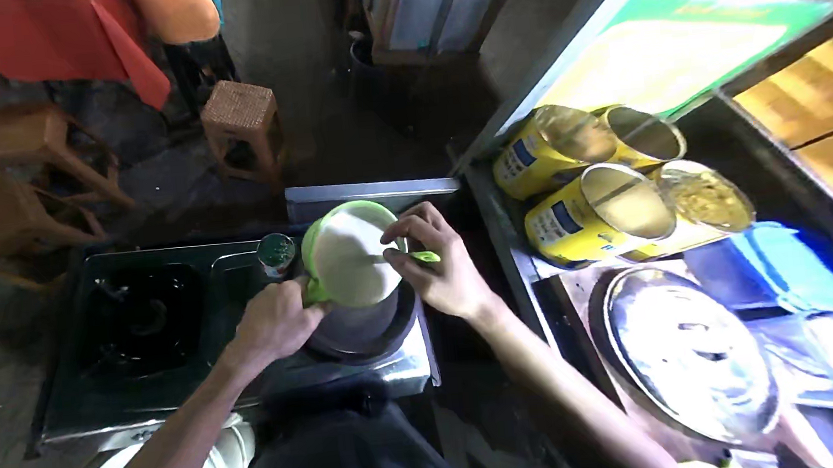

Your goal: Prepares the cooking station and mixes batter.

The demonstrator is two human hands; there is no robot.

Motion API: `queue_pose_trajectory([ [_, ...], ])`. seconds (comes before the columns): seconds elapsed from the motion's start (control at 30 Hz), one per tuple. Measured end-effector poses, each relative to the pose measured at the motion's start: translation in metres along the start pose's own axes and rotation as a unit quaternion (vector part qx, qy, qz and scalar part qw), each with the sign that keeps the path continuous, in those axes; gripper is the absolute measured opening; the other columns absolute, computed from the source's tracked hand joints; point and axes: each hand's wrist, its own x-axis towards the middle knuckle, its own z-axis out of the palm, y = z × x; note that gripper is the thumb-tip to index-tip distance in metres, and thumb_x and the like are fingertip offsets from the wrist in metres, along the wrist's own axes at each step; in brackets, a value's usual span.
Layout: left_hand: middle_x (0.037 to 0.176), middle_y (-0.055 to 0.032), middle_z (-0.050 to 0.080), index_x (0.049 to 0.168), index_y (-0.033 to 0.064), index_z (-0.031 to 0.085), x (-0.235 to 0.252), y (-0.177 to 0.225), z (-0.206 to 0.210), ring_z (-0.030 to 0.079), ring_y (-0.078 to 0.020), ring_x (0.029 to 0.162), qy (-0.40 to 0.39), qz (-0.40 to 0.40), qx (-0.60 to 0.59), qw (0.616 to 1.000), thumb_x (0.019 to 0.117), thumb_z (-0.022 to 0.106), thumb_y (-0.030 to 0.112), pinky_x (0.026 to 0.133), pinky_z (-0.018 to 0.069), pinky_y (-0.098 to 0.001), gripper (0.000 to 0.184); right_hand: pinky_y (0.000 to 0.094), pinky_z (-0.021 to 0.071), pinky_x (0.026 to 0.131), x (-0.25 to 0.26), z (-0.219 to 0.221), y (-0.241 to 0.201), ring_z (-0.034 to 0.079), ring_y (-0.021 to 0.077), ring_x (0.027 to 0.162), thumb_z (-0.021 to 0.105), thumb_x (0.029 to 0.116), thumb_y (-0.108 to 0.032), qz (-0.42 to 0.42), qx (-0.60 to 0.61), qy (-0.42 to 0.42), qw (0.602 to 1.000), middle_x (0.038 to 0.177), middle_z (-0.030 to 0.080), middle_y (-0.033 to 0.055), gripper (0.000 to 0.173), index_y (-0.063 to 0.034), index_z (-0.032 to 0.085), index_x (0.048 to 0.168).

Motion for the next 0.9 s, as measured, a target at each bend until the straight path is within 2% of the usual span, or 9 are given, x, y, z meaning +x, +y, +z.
queue_pose_trajectory([
  [0.07,0.095,-0.0199,0.069,0.114,0.0017,0.069,0.001,0.002,-0.01,0.067,-0.0376,0.094,0.041,0.013,0.041,0.998,0.0993,0.066,0.035,0.084,0.0505,-0.0627,0.036,0.0189,0.053,0.07,0.007,-0.013,0.004,0.059,0.0053,0.081,0.063,0.0939,-0.012,-0.03,-0.038,-0.033,0.998,0.099,0.06,0.0063,0.014,-0.0021,0.071,0.099],
  [0.17,0.08,-0.0168,0.065,0.1,0.0021,0.066,0.002,0.006,-0.018,0.066,-0.0365,0.081,0.078,0.011,0.088,0.993,0.0993,0.067,0.035,0.073,0.05,-0.0593,0.033,0.0161,0.0529,0.067,0.004,-0.016,0.013,0.059,0.0026,0.076,0.064,0.0963,-0.011,-0.073,-0.031,-0.025,0.997,0.095,0.063,0.0047,0.012,-0.0011,0.07,0.097],
  [0.27,0.075,-0.0155,0.063,0.097,0.002,0.066,0.002,0.008,-0.025,0.065,-0.0362,0.075,0.114,0.014,0.106,0.988,0.0985,0.069,0.034,0.068,0.0494,-0.0582,0.032,0.0184,0.0565,0.075,-0.001,-0.013,0.024,0.063,0.0055,0.085,0.066,0.0957,-0.01,-0.104,-0.02,0.003,0.994,0.103,0.063,0.0082,0.015,0.0011,0.07,0.104],
  [0.43,0.07,-0.0111,0.06,0.096,0.0045,0.066,0.0,0.008,-0.035,0.063,-0.0315,0.068,0.163,0.049,0.112,0.979,0.0979,0.069,0.034,0.062,0.0477,-0.0547,0.03,0.0243,0.0592,0.081,-0.005,-0.003,0.035,0.067,0.0098,0.091,0.06,0.1033,-0.014,-0.165,0.004,0.108,0.98,0.107,0.067,0.0135,0.024,0.0062,0.071,0.109],
  [0.53,0.068,-0.0079,0.058,0.094,0.0065,0.065,-0.001,0.011,-0.039,0.06,-0.0272,0.065,0.18,0.067,0.086,0.978,0.0971,0.07,0.034,0.06,0.0465,-0.0516,0.028,0.0268,0.0591,0.085,-0.008,-0.004,0.034,0.068,0.0123,0.097,0.056,0.1064,-0.019,-0.218,-0.018,0.13,0.967,0.108,0.068,0.0141,0.028,0.0049,0.07,0.11],
  [0.63,0.066,-0.0053,0.056,0.092,0.0081,0.064,0.002,0.014,-0.043,0.058,-0.0229,0.061,0.17,0.064,0.055,0.982,0.0972,0.07,0.033,0.058,0.046,-0.0481,0.026,0.0276,0.0576,0.089,-0.016,-0.01,0.035,0.066,0.013,0.104,0.054,0.1077,-0.023,-0.274,-0.051,0.148,0.949,0.108,0.067,0.0103,0.026,-0.0014,0.068,0.112],
  [0.77,0.066,-0.0049,0.058,0.096,0.0081,0.066,0.012,0.011,-0.04,0.055,-0.0183,0.056,0.13,0.05,-0.018,0.99,0.0987,0.069,0.031,0.057,0.0478,-0.0423,0.023,0.0249,0.0556,0.095,-0.045,-0.017,0.052,0.066,0.0127,0.111,0.054,0.1081,-0.022,-0.316,-0.09,0.119,0.937,0.113,0.067,0.0092,0.024,-0.0045,0.069,0.114],
  [0.83,0.065,-0.0034,0.058,0.096,0.0079,0.066,0.019,0.006,-0.036,0.053,-0.0144,0.054,0.106,0.048,-0.089,0.989,0.0996,0.068,0.027,0.053,0.0459,-0.0347,0.019,0.0277,0.0555,0.098,-0.067,-0.021,0.06,0.065,0.0167,0.113,0.055,0.1076,-0.021,-0.328,-0.107,0.099,0.933,0.115,0.065,0.0109,0.021,-0.0061,0.066,0.117],
  [0.9,0.067,-0.0029,0.058,0.102,0.0057,0.067,0.026,0.004,-0.032,0.051,-0.0113,0.054,0.075,0.033,-0.171,0.982,0.1002,0.066,0.021,0.052,0.0437,-0.0276,0.016,0.027,0.0558,0.097,-0.092,-0.026,0.054,0.064,0.0149,0.115,0.05,0.109,-0.026,-0.301,-0.111,0.102,0.942,0.119,0.063,0.0075,0.023,-0.0099,0.064,0.118],
])
